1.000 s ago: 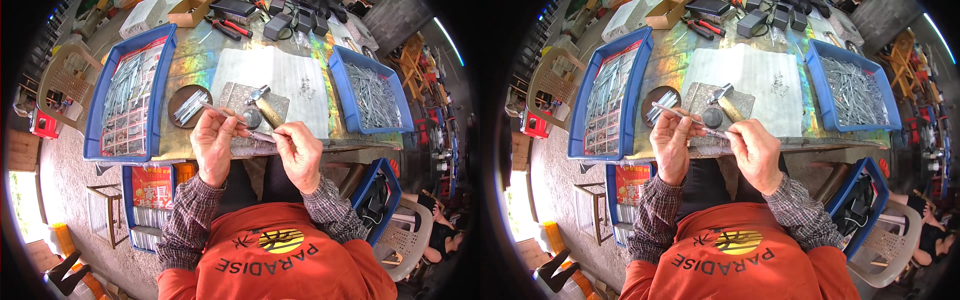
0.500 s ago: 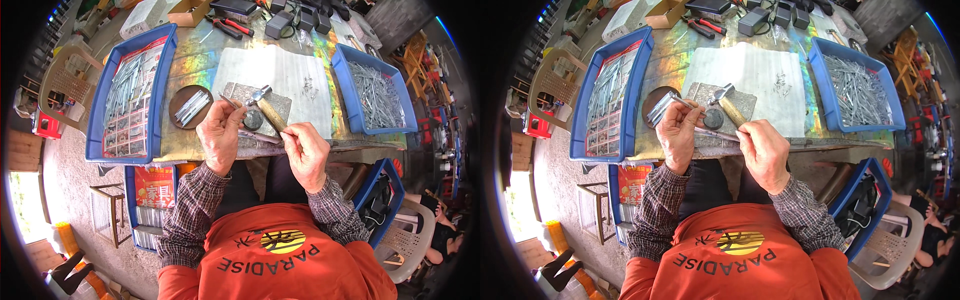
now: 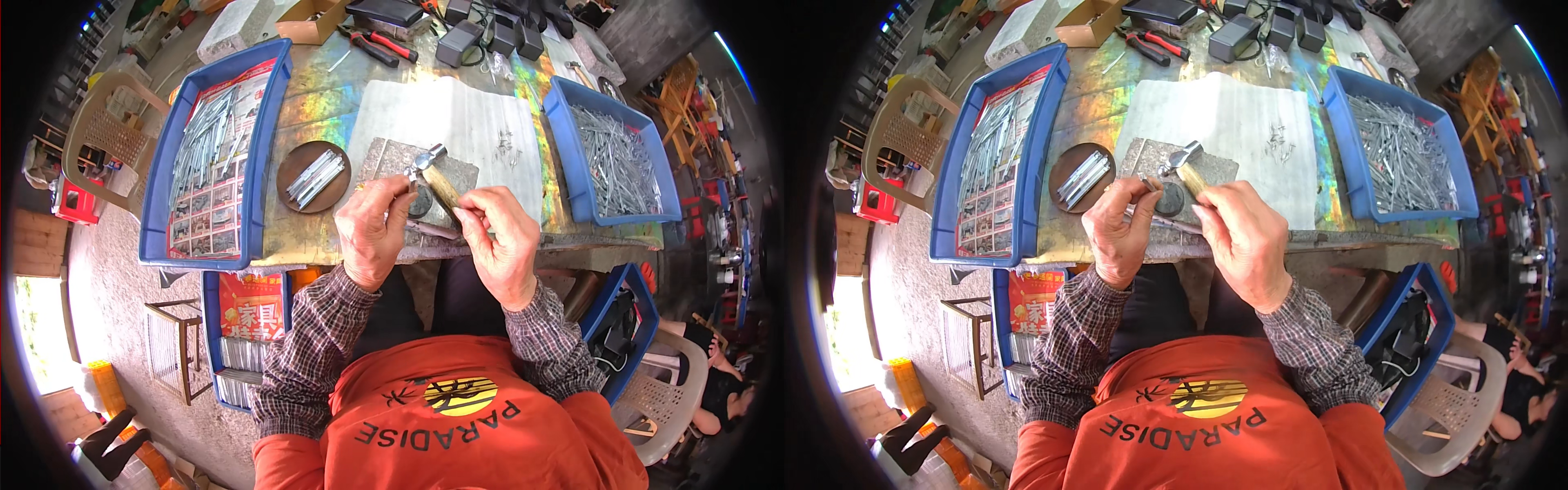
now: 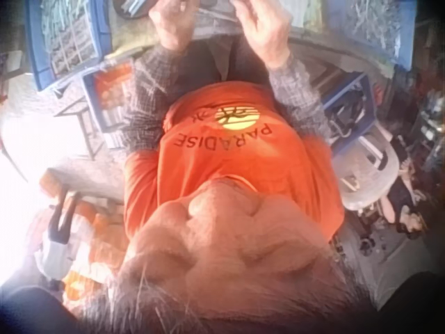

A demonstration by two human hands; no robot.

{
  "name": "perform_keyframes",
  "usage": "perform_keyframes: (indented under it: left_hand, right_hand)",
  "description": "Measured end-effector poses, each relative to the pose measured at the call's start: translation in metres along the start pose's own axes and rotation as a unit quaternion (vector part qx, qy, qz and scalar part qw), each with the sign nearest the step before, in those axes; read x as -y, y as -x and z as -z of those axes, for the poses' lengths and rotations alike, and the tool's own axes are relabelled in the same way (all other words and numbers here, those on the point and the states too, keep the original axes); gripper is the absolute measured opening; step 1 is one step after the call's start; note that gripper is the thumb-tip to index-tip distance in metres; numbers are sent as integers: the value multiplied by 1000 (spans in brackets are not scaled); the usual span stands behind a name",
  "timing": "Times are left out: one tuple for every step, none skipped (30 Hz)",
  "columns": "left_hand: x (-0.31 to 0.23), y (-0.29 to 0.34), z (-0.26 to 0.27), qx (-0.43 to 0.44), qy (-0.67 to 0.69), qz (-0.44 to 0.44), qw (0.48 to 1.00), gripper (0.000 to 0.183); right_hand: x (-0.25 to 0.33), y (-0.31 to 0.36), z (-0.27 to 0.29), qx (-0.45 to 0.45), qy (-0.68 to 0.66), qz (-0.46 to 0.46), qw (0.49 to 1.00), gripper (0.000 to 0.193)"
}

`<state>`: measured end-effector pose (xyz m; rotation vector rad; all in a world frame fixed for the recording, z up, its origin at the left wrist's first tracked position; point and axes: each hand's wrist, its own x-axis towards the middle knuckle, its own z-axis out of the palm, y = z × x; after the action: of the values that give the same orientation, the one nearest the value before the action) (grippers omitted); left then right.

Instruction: The person assembles metal components by inserting pins into metal strips, hammering them securely on a metal block with a hammer, and placing the finished strips into a round dish.

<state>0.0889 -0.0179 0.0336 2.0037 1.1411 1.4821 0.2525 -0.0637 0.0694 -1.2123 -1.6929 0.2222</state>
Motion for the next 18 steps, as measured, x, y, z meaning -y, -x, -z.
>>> perform_keyframes:
  left_hand:
    - [0,-1,-1,-3,1,-1,1000,12]
    - [0,-1,-1,-7,19,4,1000,14]
    - [0,-1,-2,-10,36,8,999,17]
    - [-1,0,-1,-13,36,8,999,17]
    - [-2,0,1,-14,23,10,1000,18]
    - [-3,1,1,-14,10,12,1000,19]
    - [-5,1,1,-16,11,11,1000,19]
    - [-7,0,0,-18,11,19,1000,20]
    - [-8,0,0,-19,11,28,999,21]
    - [-8,1,0,-18,5,33,999,21]
    - [-7,2,0,-20,5,33,999,21]
    - [-7,2,0,-21,-7,22,1000,21]
    - [-6,3,-1,-22,-18,11,1000,21]
    - [-6,3,-1,-24,-18,13,999,21]
    - [-5,2,-1,-24,-8,4,1000,22]
    - [-5,2,-1,-25,3,-6,1000,22]
    - [-4,3,-2,-26,3,-4,1000,22]
    - [-2,5,-4,-30,4,4,1000,22]
  right_hand:
    - [4,-7,-1,1,1,3,1000,18]
    - [9,-15,-3,9,-11,13,1000,23]
    - [13,-22,-6,16,-23,24,999,29]
    - [13,-28,-11,32,-24,34,999,34]
    - [13,-32,-15,34,-25,37,998,34]
    - [13,-37,-20,56,-32,51,997,31]
    - [13,-41,-22,78,-37,65,994,29]
    - [11,-42,-27,81,-56,69,993,23]
    - [12,-43,-26,82,-55,71,993,23]
    - [12,-44,-26,87,-36,88,992,20]
    - [13,-45,-25,92,-16,105,990,17]
    - [14,-43,-25,93,-16,106,990,17]
    - [14,-37,-26,78,5,124,989,16]
    - [13,-33,-27,63,27,142,988,15]
    - [11,-30,-29,65,27,143,987,15]
    - [10,-27,-31,36,24,178,983,16]
    - [9,-24,-33,6,22,212,977,16]
    - [5,-20,-33,8,31,240,970,23]
